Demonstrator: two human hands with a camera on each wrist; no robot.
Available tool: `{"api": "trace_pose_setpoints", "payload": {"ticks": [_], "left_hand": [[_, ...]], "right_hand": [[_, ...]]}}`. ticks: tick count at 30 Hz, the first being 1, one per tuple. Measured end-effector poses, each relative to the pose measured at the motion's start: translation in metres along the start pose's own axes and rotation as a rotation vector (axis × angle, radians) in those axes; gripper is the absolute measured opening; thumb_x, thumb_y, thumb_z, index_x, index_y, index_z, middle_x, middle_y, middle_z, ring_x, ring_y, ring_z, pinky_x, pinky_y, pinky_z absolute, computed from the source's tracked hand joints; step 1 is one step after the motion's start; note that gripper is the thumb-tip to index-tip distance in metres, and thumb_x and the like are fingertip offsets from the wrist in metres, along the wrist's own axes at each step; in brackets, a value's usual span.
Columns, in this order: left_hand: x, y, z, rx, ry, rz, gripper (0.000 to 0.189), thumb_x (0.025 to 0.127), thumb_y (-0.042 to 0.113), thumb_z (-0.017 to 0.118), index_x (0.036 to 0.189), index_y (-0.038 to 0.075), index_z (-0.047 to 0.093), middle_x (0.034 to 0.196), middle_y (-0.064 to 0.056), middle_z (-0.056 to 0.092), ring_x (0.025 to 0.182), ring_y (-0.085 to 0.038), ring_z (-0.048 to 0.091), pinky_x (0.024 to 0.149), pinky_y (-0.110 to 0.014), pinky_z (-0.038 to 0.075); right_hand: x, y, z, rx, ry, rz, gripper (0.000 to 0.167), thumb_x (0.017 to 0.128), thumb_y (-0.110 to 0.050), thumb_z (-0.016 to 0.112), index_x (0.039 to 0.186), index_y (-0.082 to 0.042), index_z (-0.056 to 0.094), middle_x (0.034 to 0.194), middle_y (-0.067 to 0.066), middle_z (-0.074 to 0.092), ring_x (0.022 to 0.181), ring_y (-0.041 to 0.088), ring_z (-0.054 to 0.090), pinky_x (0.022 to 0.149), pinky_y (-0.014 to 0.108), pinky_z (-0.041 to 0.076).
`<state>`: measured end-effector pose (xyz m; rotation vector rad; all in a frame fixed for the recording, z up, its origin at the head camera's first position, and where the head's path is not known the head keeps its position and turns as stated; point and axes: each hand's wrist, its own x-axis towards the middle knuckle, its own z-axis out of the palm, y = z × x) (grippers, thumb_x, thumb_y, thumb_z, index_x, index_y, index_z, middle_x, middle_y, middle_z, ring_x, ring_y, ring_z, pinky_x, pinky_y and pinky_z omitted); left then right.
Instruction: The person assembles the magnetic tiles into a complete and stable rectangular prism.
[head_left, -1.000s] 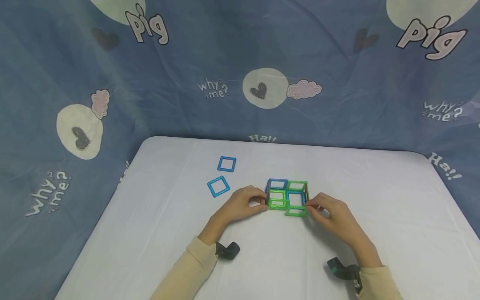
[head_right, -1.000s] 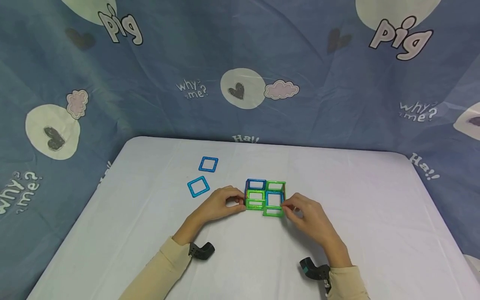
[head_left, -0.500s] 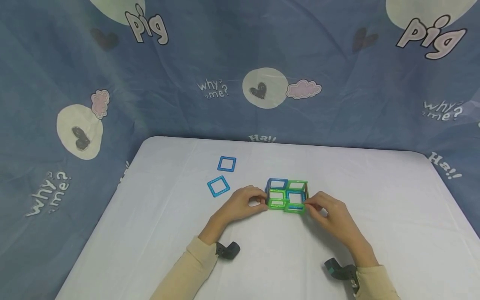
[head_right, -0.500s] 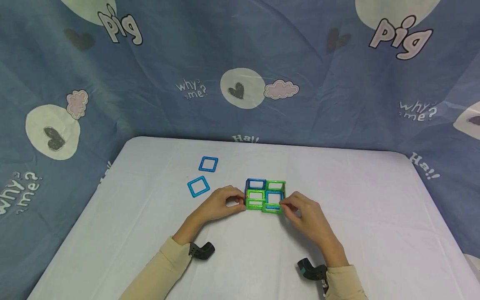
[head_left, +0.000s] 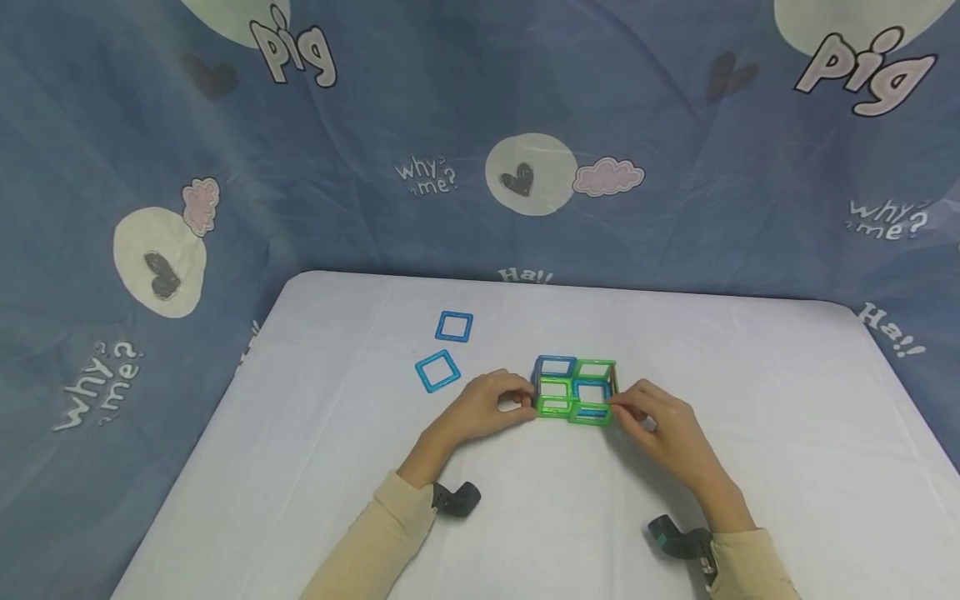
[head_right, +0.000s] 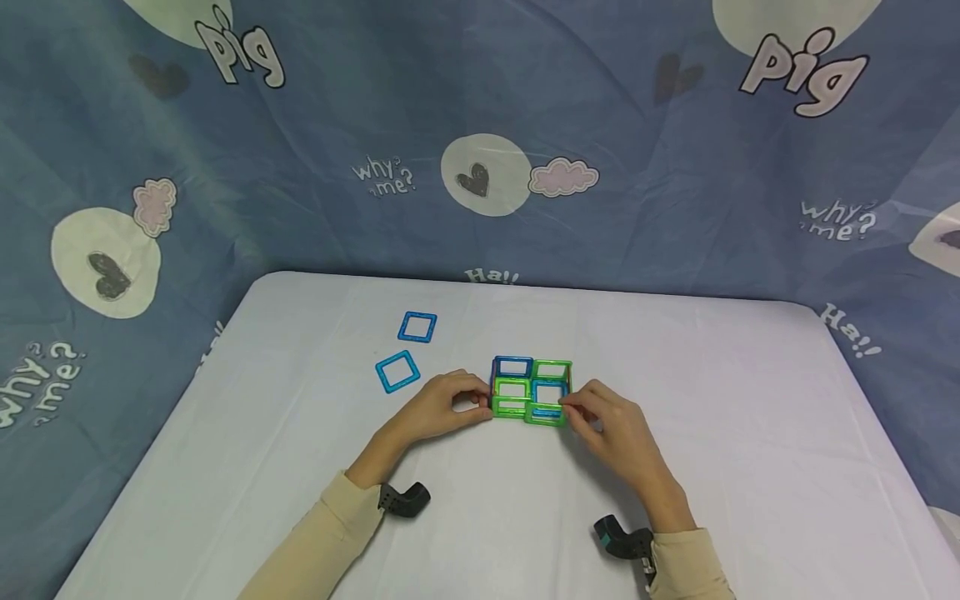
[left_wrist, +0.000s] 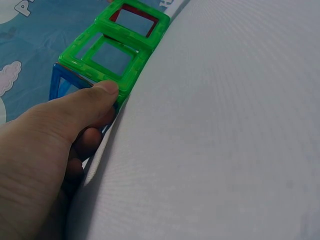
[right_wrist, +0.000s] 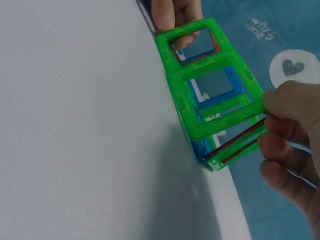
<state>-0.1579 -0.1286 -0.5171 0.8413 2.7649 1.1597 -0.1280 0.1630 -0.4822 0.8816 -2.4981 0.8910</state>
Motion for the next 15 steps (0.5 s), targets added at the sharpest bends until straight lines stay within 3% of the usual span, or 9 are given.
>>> {"api": "trace_pose_setpoints", "payload": {"ticks": [15], "left_hand": [[0.0007, -0.0019, 0.0006, 0.017, 0.001, 0.010, 0.025, 0.084, 0.035, 0.071, 0.105, 0.024, 0.067, 0.090, 0.015, 0.062, 0.084, -0.002, 0.052, 0.080, -0.022, 0.047]], "right_hand": [[-0.0013, 0.0039, 0.0014, 0.053, 0.005, -0.025, 0.023, 0.078, 0.000, 0.073, 0.098, -0.012, 0.070, 0.087, -0.013, 0.058, 0.072, -0.004, 0.044, 0.058, 0.018, 0.041]]}}
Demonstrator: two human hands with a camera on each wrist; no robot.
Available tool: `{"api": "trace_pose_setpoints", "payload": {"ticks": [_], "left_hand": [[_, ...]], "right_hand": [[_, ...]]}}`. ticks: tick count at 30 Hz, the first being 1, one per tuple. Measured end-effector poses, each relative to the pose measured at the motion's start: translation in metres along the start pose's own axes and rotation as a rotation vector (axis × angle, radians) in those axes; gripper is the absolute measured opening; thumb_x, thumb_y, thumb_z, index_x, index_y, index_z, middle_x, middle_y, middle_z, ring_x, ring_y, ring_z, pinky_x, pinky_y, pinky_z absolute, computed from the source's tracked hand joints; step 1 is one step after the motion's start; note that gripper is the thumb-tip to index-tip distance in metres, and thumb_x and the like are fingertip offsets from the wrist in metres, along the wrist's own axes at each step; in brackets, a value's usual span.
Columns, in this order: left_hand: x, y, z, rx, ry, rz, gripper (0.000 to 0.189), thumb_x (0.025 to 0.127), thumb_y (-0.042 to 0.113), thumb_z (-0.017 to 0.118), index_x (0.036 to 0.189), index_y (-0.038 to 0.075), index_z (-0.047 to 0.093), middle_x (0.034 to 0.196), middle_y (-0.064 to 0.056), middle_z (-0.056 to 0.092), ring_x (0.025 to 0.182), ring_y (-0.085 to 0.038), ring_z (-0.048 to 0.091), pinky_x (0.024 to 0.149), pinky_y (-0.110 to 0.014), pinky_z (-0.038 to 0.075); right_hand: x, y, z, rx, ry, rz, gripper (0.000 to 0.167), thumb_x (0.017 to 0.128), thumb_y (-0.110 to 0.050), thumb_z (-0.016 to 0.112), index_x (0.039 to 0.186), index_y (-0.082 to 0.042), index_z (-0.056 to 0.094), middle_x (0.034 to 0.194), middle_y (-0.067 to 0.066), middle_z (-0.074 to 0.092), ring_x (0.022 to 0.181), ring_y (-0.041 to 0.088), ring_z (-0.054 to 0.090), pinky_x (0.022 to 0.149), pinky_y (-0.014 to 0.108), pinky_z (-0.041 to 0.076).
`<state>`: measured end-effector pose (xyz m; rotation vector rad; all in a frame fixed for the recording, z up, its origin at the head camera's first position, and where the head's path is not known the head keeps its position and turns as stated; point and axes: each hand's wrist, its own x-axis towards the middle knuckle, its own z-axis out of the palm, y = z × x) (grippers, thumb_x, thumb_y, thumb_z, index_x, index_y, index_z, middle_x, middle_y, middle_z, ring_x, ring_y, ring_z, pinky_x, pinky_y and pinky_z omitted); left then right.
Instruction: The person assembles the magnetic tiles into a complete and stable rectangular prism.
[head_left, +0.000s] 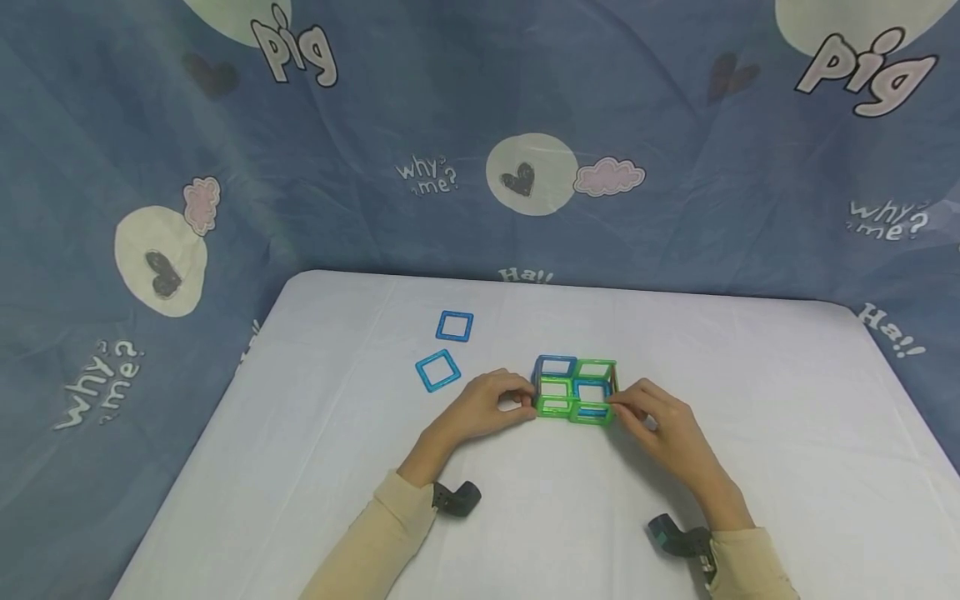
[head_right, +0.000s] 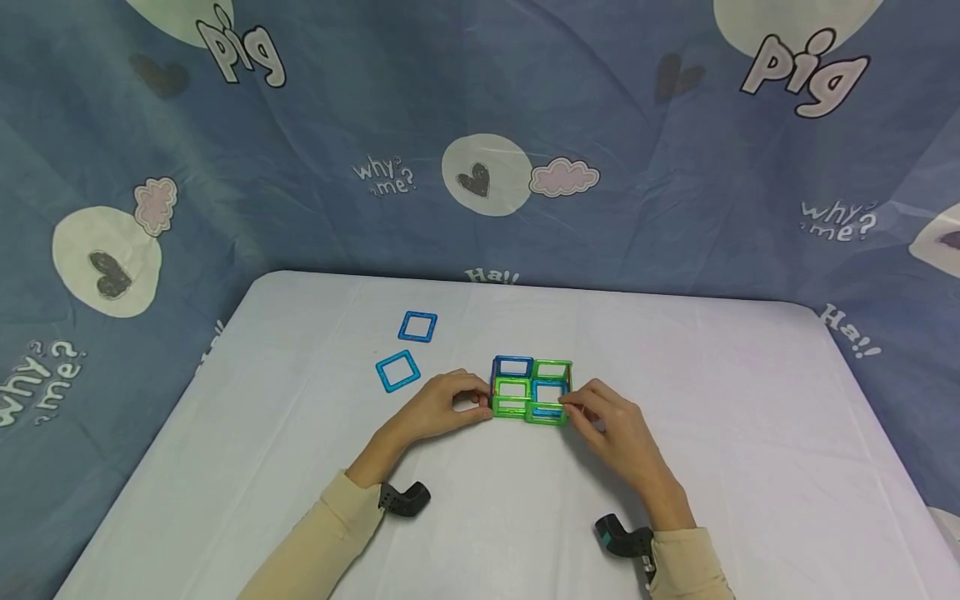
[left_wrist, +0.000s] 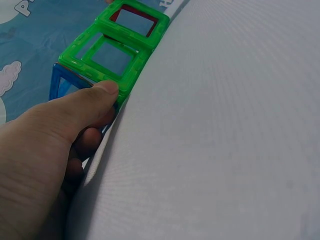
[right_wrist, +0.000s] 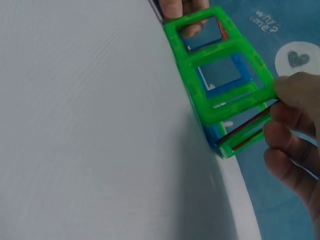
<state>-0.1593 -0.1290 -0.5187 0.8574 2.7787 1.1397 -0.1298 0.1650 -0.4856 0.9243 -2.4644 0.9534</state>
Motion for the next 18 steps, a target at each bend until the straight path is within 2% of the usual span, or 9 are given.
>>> {"api": "trace_pose_setpoints", "payload": {"ticks": [16, 18], "left_hand": [[0.0003, 0.0040, -0.0016, -0.010, -0.006, -0.032, 0.025, 0.083, 0.033, 0.072, 0.106, 0.022, 0.068, 0.090, 0.014, 0.062, 0.084, -0.003, 0.053, 0.080, -0.023, 0.047], [0.0001, 0.0041, -0.0019, -0.011, -0.009, -0.029, 0.025, 0.083, 0.033, 0.072, 0.105, 0.022, 0.068, 0.090, 0.013, 0.063, 0.084, -0.003, 0.053, 0.080, -0.023, 0.047]], "right_hand": [[-0.0025, 0.0052, 0.0048, 0.021, -0.030, 0.024, 0.034, 0.080, -0.002, 0.072, 0.111, -0.010, 0.064, 0.088, -0.013, 0.055, 0.073, -0.003, 0.047, 0.061, 0.014, 0.043], [-0.0019, 0.0053, 0.0056, 0.017, -0.011, 0.013, 0.034, 0.079, -0.002, 0.073, 0.111, -0.010, 0.064, 0.093, -0.009, 0.055, 0.081, 0.000, 0.048, 0.069, 0.013, 0.042]]}}
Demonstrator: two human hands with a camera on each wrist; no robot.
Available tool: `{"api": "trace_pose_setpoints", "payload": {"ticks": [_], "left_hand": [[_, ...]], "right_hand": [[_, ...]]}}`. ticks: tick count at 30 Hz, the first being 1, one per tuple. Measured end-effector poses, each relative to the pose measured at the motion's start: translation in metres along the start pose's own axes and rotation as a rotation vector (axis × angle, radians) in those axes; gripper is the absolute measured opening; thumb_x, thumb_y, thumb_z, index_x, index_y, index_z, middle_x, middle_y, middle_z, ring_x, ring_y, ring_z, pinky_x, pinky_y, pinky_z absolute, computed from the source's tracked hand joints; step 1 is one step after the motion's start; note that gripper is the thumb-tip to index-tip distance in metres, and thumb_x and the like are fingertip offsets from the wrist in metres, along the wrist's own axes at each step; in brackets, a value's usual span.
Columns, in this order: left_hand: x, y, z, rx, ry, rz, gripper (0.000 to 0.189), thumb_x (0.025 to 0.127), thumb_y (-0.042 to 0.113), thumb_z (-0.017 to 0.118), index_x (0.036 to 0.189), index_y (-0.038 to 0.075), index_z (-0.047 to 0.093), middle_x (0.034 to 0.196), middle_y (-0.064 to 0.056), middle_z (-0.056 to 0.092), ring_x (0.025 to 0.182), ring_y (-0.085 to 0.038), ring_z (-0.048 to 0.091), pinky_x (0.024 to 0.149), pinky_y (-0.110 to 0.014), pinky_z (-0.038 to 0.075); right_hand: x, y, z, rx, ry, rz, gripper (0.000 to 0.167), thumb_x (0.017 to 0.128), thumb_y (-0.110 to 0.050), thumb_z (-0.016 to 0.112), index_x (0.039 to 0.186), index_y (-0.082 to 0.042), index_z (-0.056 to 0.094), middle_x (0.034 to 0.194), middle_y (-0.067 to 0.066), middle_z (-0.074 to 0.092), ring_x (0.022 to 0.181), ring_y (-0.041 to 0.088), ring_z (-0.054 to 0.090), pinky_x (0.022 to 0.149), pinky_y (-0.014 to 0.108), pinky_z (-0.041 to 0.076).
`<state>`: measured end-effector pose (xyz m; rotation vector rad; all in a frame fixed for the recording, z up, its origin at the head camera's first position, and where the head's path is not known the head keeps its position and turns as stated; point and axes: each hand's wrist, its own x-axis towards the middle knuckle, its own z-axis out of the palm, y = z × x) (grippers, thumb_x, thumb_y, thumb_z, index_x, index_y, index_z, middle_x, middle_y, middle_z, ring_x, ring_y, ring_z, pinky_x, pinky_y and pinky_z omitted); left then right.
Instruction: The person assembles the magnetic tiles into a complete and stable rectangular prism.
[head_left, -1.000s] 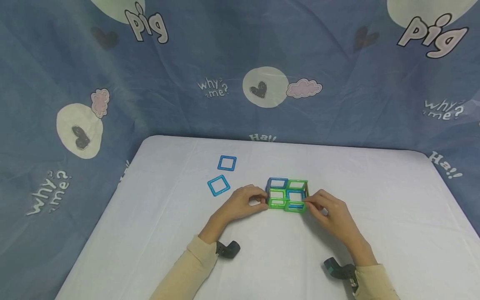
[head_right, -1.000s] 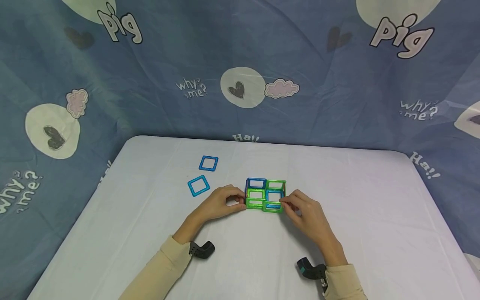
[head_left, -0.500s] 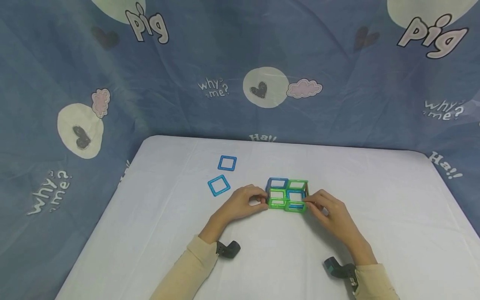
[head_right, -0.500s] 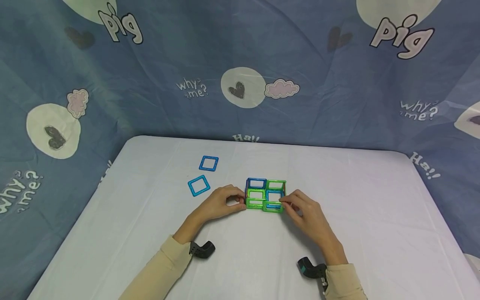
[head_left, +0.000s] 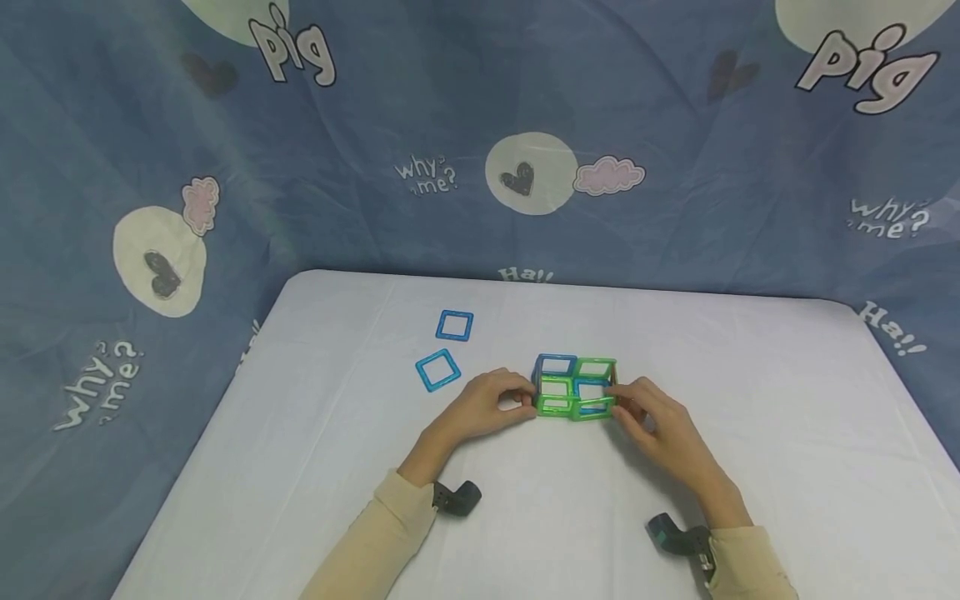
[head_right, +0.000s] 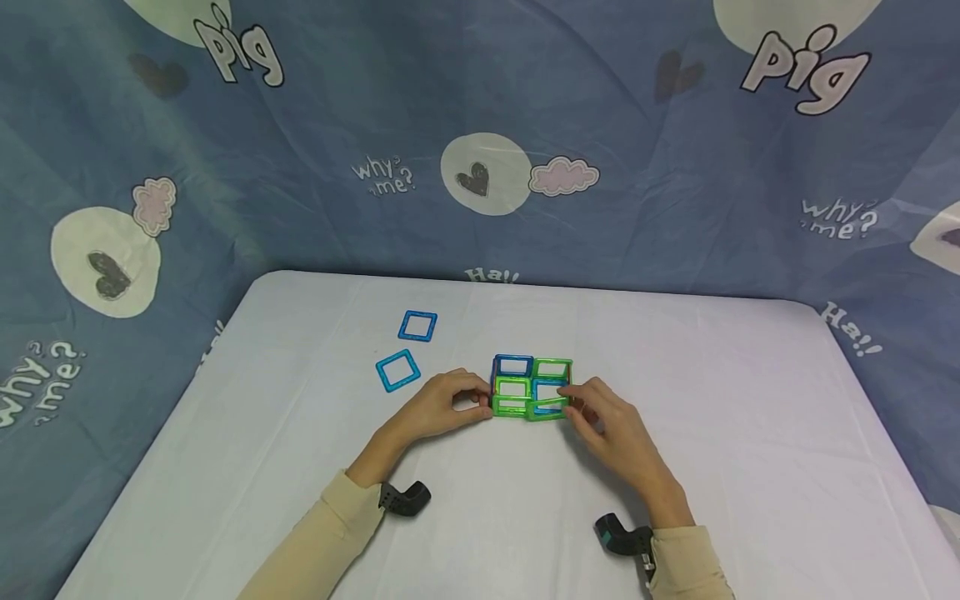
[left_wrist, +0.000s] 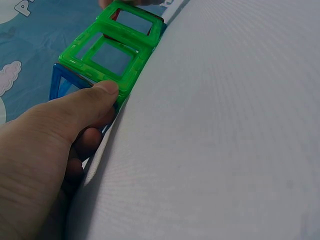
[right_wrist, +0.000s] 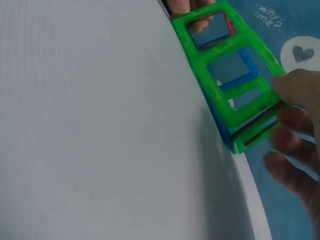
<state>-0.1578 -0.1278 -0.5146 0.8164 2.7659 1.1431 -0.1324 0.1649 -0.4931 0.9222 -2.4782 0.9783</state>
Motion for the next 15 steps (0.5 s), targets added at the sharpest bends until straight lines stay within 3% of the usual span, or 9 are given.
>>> {"api": "trace_pose_setpoints", "payload": {"ticks": [2, 5, 7, 10, 15], "left_hand": [[0.000, 0.000, 0.000, -0.004, -0.001, 0.002, 0.025, 0.083, 0.033, 0.072, 0.105, 0.021, 0.068, 0.090, 0.012, 0.063, 0.084, -0.003, 0.053, 0.080, -0.023, 0.047], [0.000, 0.000, 0.000, -0.009, 0.000, 0.007, 0.025, 0.083, 0.033, 0.072, 0.105, 0.021, 0.068, 0.090, 0.012, 0.063, 0.084, -0.003, 0.053, 0.080, -0.023, 0.048], [0.000, 0.000, 0.000, -0.006, 0.002, 0.006, 0.025, 0.083, 0.033, 0.072, 0.105, 0.021, 0.068, 0.090, 0.012, 0.063, 0.084, -0.003, 0.053, 0.080, -0.023, 0.048], [0.000, 0.000, -0.001, 0.003, 0.005, 0.004, 0.025, 0.083, 0.033, 0.072, 0.105, 0.021, 0.068, 0.090, 0.012, 0.063, 0.084, -0.003, 0.053, 0.079, -0.023, 0.047], [0.001, 0.001, 0.000, 0.004, 0.001, -0.006, 0.024, 0.083, 0.033, 0.072, 0.104, 0.022, 0.068, 0.089, 0.013, 0.062, 0.083, -0.003, 0.053, 0.079, -0.023, 0.047]], "right_hand": [[0.002, 0.000, 0.002, -0.006, 0.035, -0.028, 0.033, 0.077, -0.002, 0.074, 0.108, -0.009, 0.066, 0.098, -0.002, 0.055, 0.090, 0.007, 0.048, 0.079, 0.016, 0.040], [0.006, -0.003, 0.007, -0.023, 0.074, -0.060, 0.029, 0.077, -0.006, 0.073, 0.104, -0.009, 0.067, 0.107, 0.008, 0.054, 0.106, 0.020, 0.045, 0.094, 0.030, 0.033], [0.009, -0.006, 0.013, -0.029, 0.089, -0.078, 0.026, 0.077, -0.008, 0.073, 0.102, -0.009, 0.068, 0.108, 0.010, 0.054, 0.108, 0.027, 0.044, 0.094, 0.041, 0.031], [0.012, -0.011, 0.021, -0.038, 0.085, -0.067, 0.022, 0.079, -0.015, 0.072, 0.100, -0.011, 0.068, 0.108, 0.007, 0.055, 0.110, 0.027, 0.044, 0.096, 0.048, 0.029], [0.014, -0.019, 0.033, -0.075, 0.104, -0.044, 0.024, 0.077, -0.018, 0.075, 0.099, -0.012, 0.066, 0.101, 0.001, 0.061, 0.103, 0.022, 0.049, 0.099, 0.051, 0.027]]}}
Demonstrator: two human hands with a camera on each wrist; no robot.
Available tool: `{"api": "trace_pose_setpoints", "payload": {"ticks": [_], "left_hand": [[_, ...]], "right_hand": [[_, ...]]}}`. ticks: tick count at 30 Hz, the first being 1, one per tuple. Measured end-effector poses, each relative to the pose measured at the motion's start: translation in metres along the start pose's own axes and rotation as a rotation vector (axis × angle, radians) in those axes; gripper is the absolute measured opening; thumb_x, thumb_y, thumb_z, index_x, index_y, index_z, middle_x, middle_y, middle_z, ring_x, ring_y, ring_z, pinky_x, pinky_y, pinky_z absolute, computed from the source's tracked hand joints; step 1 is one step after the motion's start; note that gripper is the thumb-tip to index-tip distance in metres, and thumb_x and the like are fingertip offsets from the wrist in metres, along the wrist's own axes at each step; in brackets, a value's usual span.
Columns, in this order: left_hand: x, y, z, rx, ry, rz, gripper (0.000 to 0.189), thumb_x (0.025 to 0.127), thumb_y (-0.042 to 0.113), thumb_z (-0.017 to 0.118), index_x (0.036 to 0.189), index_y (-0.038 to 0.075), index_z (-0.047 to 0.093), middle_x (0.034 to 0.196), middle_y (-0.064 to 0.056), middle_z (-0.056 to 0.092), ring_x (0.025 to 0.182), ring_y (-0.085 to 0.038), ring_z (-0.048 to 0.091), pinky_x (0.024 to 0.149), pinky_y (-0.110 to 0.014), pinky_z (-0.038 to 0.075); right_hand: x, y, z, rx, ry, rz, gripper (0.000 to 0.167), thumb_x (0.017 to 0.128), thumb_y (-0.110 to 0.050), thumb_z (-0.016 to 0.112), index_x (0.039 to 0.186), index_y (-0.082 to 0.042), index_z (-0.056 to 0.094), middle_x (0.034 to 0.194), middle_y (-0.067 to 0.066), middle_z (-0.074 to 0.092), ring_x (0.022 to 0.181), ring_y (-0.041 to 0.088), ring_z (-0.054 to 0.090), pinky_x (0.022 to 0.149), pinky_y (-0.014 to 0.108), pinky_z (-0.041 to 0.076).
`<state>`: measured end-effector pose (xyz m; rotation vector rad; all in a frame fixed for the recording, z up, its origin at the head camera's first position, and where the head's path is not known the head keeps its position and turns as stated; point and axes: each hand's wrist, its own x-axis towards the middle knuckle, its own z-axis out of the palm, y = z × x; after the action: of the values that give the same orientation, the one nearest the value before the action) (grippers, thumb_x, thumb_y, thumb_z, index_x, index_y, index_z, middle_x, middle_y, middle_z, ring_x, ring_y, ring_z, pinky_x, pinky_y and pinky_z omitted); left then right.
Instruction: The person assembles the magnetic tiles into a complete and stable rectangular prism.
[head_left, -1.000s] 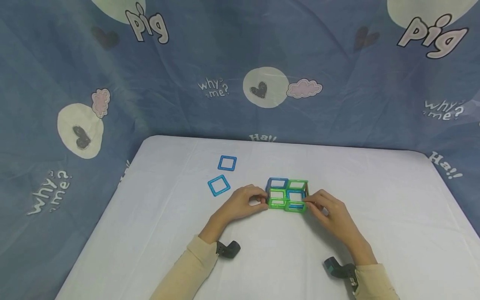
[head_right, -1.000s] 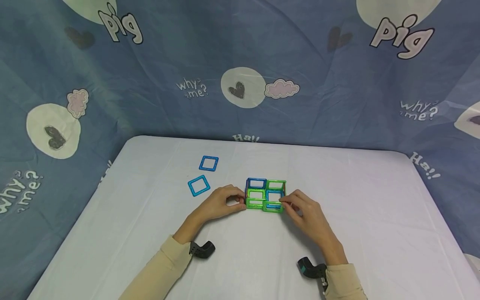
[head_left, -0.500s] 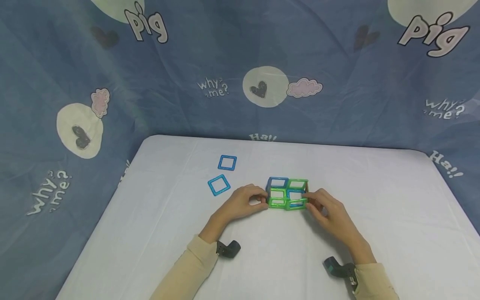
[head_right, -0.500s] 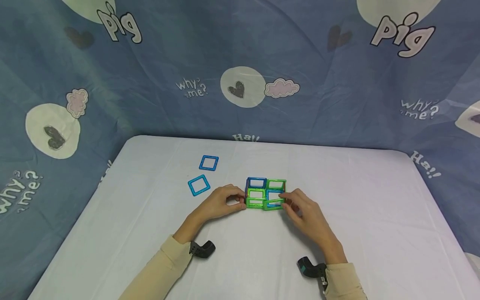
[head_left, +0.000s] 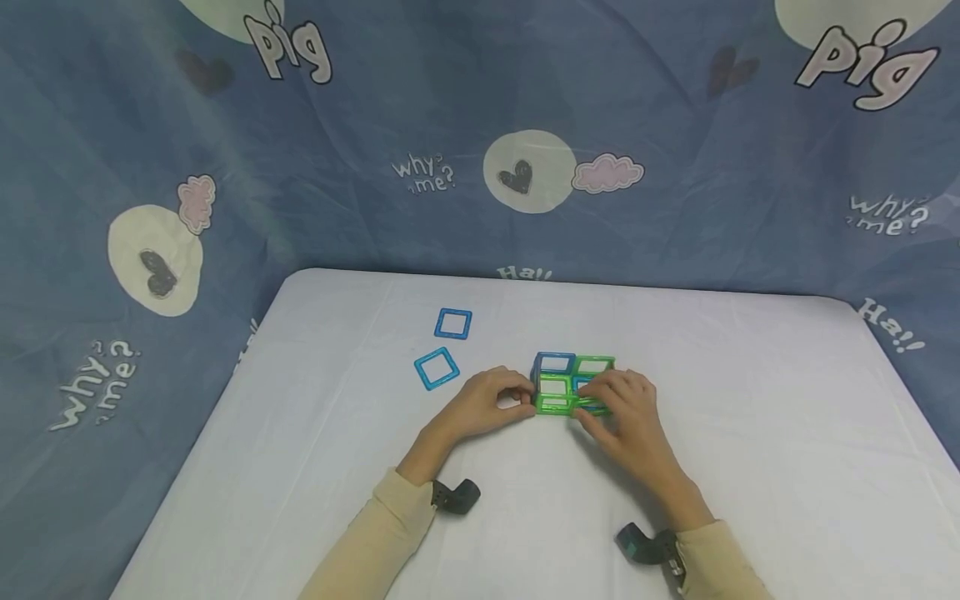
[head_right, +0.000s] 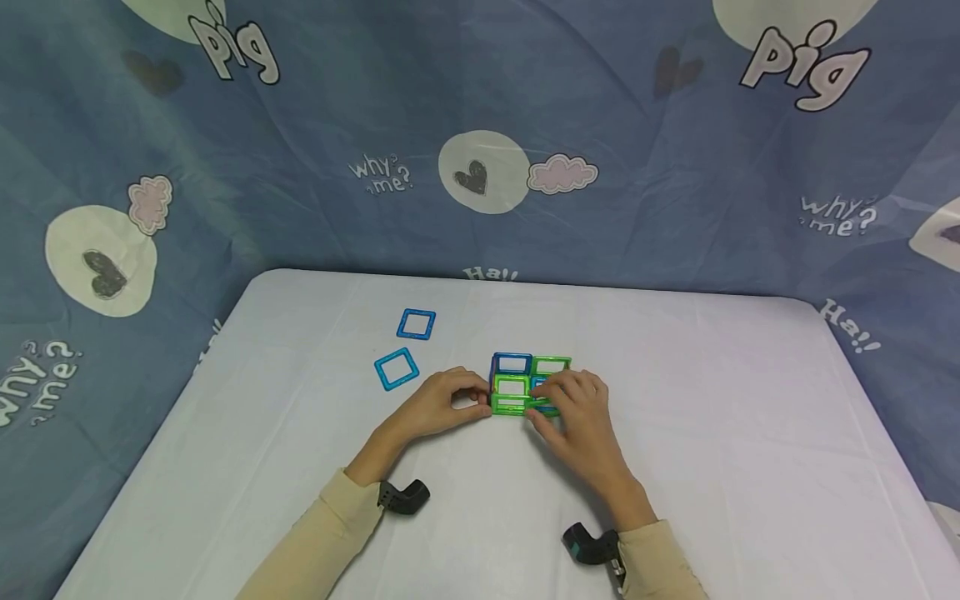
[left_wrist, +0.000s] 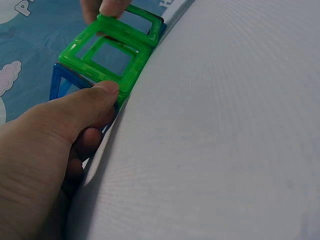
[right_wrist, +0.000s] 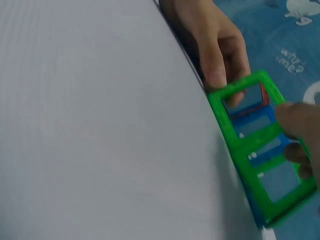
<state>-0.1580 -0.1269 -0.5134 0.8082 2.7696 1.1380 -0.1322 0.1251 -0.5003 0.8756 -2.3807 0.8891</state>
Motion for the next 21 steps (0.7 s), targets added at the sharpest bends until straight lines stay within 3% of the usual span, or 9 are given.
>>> {"api": "trace_pose_setpoints", "payload": {"ticks": [6, 14, 21], "left_hand": [[-0.0003, 0.0002, 0.0000, 0.003, -0.004, 0.000, 0.024, 0.083, 0.033, 0.072, 0.104, 0.022, 0.068, 0.089, 0.013, 0.063, 0.083, -0.003, 0.053, 0.079, -0.023, 0.047], [0.0001, -0.0014, 0.0012, 0.011, 0.003, 0.007, 0.023, 0.083, 0.033, 0.072, 0.104, 0.024, 0.068, 0.089, 0.014, 0.062, 0.083, -0.002, 0.053, 0.079, -0.023, 0.047], [0.0011, -0.0020, 0.0016, 0.010, 0.003, 0.010, 0.024, 0.083, 0.034, 0.072, 0.104, 0.023, 0.068, 0.089, 0.014, 0.063, 0.083, -0.002, 0.053, 0.079, -0.023, 0.047]], "right_hand": [[-0.0012, -0.0038, 0.0047, -0.014, 0.018, 0.019, 0.026, 0.076, -0.012, 0.076, 0.100, -0.011, 0.064, 0.096, 0.000, 0.066, 0.098, 0.020, 0.051, 0.104, 0.056, 0.020], [-0.0031, -0.0019, 0.0066, 0.001, 0.038, 0.013, 0.026, 0.076, -0.010, 0.076, 0.099, -0.011, 0.065, 0.092, 0.000, 0.065, 0.097, 0.019, 0.050, 0.105, 0.055, 0.020], [-0.0039, -0.0017, 0.0056, 0.006, 0.020, 0.038, 0.025, 0.079, -0.014, 0.075, 0.101, -0.010, 0.064, 0.097, 0.001, 0.066, 0.100, 0.019, 0.051, 0.108, 0.054, 0.019]]}}
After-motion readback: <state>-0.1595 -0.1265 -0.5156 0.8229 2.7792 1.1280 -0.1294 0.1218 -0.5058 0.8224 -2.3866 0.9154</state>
